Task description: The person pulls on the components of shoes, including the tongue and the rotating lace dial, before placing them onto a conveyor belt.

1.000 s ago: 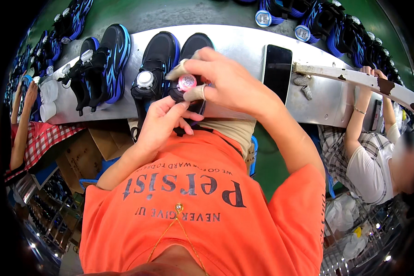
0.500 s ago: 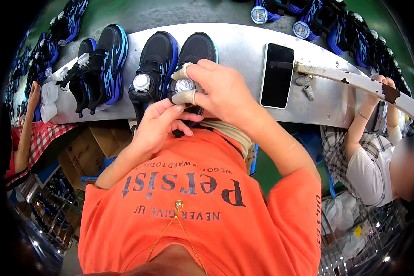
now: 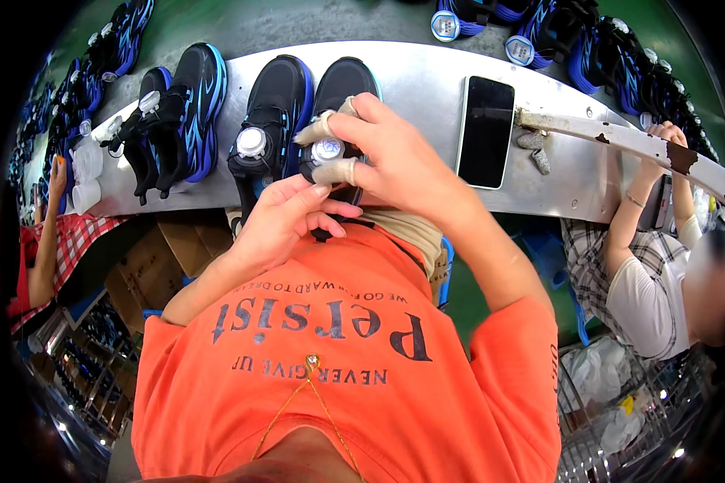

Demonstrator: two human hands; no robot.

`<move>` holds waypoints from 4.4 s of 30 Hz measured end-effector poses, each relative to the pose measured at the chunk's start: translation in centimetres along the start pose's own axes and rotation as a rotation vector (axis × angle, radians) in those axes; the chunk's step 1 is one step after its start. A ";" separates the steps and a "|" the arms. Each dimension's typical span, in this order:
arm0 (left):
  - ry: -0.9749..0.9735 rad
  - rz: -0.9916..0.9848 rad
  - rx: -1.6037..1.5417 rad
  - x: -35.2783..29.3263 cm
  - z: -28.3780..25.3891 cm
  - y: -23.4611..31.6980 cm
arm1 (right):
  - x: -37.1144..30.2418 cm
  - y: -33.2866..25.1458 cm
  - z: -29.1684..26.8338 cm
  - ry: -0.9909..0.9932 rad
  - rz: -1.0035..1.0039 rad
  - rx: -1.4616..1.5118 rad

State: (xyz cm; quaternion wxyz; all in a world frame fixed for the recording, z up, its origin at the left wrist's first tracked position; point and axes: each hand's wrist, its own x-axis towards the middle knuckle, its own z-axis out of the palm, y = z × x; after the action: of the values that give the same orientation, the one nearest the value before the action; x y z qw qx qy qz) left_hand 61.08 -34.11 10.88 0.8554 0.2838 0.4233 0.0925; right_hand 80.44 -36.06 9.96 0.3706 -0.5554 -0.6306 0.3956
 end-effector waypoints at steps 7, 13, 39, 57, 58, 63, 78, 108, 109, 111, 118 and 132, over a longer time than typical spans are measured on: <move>-0.027 -0.193 0.318 -1.1 0.2 2.7 | -0.6 -1.7 1.7 0.110 0.207 0.021; 0.562 0.877 1.240 -2.7 -2.4 7.0 | 6.3 1.3 0.0 0.075 -0.036 -0.100; 0.023 0.534 0.952 -0.7 -5.8 6.9 | 13.7 4.9 7.0 -0.234 -0.158 -0.127; 0.105 0.545 0.942 -0.9 -6.0 6.1 | 13.9 5.6 7.0 -0.198 -0.188 -0.101; 0.017 0.508 0.848 -0.5 -6.7 5.8 | 13.9 5.8 7.0 -0.203 -0.193 -0.096; -0.092 0.643 1.087 -1.1 -7.6 7.4 | 14.0 5.6 7.4 -0.182 -0.202 -0.105; -0.109 0.569 1.568 -1.0 -3.0 1.7 | 14.1 1.6 -6.4 0.226 -0.153 -0.241; 0.794 1.079 1.576 1.5 -5.3 7.3 | -0.9 -4.0 1.1 -0.135 -0.324 -0.044; 0.751 1.019 1.466 -0.1 -3.7 7.0 | -1.3 -3.5 -1.2 -0.180 -0.317 0.089; 0.623 0.852 1.334 -2.5 -2.8 4.3 | -0.1 -2.8 -4.9 -0.052 -0.234 -0.085; 0.538 0.752 1.338 2.5 -0.2 1.5 | 5.7 1.6 -5.0 -0.325 -0.141 -0.146; 0.650 0.795 0.932 5.2 -1.1 1.8 | 0.9 0.0 -3.2 -0.265 -0.127 -0.403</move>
State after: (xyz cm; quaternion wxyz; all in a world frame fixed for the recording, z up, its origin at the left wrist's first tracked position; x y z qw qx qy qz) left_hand 63.62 -30.15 7.87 0.3753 0.7130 0.5178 0.2877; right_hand 83.28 -34.92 11.33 0.1905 -0.5208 -0.7734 0.3070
